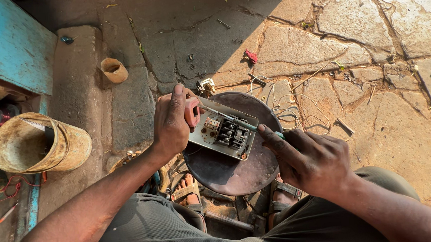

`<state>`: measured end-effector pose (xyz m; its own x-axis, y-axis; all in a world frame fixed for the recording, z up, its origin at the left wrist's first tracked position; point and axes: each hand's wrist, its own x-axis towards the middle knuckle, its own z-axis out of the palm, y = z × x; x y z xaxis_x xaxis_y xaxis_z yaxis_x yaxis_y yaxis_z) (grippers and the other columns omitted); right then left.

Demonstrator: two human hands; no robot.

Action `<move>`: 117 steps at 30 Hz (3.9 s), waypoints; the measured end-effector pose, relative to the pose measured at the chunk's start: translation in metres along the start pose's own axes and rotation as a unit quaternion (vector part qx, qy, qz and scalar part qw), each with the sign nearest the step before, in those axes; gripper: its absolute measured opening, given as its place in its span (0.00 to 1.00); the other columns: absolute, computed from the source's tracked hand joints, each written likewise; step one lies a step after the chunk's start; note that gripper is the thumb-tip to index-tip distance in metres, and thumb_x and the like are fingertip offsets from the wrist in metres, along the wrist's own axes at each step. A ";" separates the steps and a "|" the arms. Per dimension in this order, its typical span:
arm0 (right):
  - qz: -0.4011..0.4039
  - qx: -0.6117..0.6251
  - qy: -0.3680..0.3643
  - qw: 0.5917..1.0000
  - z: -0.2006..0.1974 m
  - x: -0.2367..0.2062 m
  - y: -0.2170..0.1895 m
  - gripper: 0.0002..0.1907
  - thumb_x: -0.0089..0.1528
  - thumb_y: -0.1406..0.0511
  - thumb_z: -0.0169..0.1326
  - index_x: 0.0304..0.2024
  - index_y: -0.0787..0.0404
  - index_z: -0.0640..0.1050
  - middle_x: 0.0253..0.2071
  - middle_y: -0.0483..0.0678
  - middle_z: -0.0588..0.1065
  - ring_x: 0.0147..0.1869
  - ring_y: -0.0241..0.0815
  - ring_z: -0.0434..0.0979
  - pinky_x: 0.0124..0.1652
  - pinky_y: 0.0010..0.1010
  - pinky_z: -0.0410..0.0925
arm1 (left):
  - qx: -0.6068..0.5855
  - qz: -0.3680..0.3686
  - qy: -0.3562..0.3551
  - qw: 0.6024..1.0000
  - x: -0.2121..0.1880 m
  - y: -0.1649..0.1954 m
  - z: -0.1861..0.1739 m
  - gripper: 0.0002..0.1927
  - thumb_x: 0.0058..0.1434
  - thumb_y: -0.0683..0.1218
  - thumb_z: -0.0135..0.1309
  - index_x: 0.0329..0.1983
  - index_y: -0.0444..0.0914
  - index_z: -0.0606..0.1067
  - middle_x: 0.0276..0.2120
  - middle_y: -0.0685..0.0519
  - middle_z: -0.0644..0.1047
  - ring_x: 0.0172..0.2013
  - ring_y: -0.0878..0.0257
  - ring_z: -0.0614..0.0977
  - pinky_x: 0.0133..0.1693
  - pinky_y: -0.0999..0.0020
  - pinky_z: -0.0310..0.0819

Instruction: The person sits on a low stool and uses a screwdriver to disassemble a small electrical device. They remove the cover, unscrew internal components, and manipulate wires and a copper coil within the housing.

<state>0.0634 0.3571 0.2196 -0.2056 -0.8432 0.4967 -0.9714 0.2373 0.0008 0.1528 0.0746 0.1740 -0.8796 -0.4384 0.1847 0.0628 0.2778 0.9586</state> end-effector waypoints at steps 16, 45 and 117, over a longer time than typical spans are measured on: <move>-0.006 0.043 -0.058 0.997 0.015 -0.009 -0.003 0.37 0.52 0.65 0.60 0.66 0.58 0.73 0.27 0.44 0.74 0.24 0.37 0.74 0.21 0.32 0.64 | 0.111 0.106 -0.029 0.988 -0.006 0.001 -0.005 0.32 0.75 0.55 0.25 0.18 0.36 0.67 0.13 0.51 0.69 0.16 0.58 0.74 0.28 0.62 0.73; -0.043 0.047 -0.013 0.998 0.036 -0.015 0.001 0.35 0.51 0.66 0.61 0.64 0.61 0.75 0.28 0.47 0.76 0.23 0.38 0.74 0.19 0.32 0.64 | 0.116 0.087 -0.041 0.989 -0.009 -0.007 -0.008 0.33 0.74 0.55 0.26 0.18 0.36 0.69 0.12 0.52 0.69 0.17 0.59 0.76 0.32 0.62 0.77; 0.014 0.107 0.024 0.994 0.010 0.008 0.004 0.29 0.55 0.69 0.61 0.61 0.55 0.78 0.24 0.43 0.73 0.20 0.36 0.70 0.21 0.33 0.64 | -0.120 -0.001 -0.055 0.991 0.004 -0.041 -0.019 0.33 0.76 0.59 0.32 0.33 0.29 0.74 0.27 0.50 0.73 0.27 0.65 0.73 0.31 0.70 0.70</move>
<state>0.0562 0.3463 0.2145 -0.2317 -0.8130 0.5342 -0.9695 0.1476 -0.1958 0.1563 0.0451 0.1398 -0.9254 -0.3383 0.1708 0.1596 0.0609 0.9853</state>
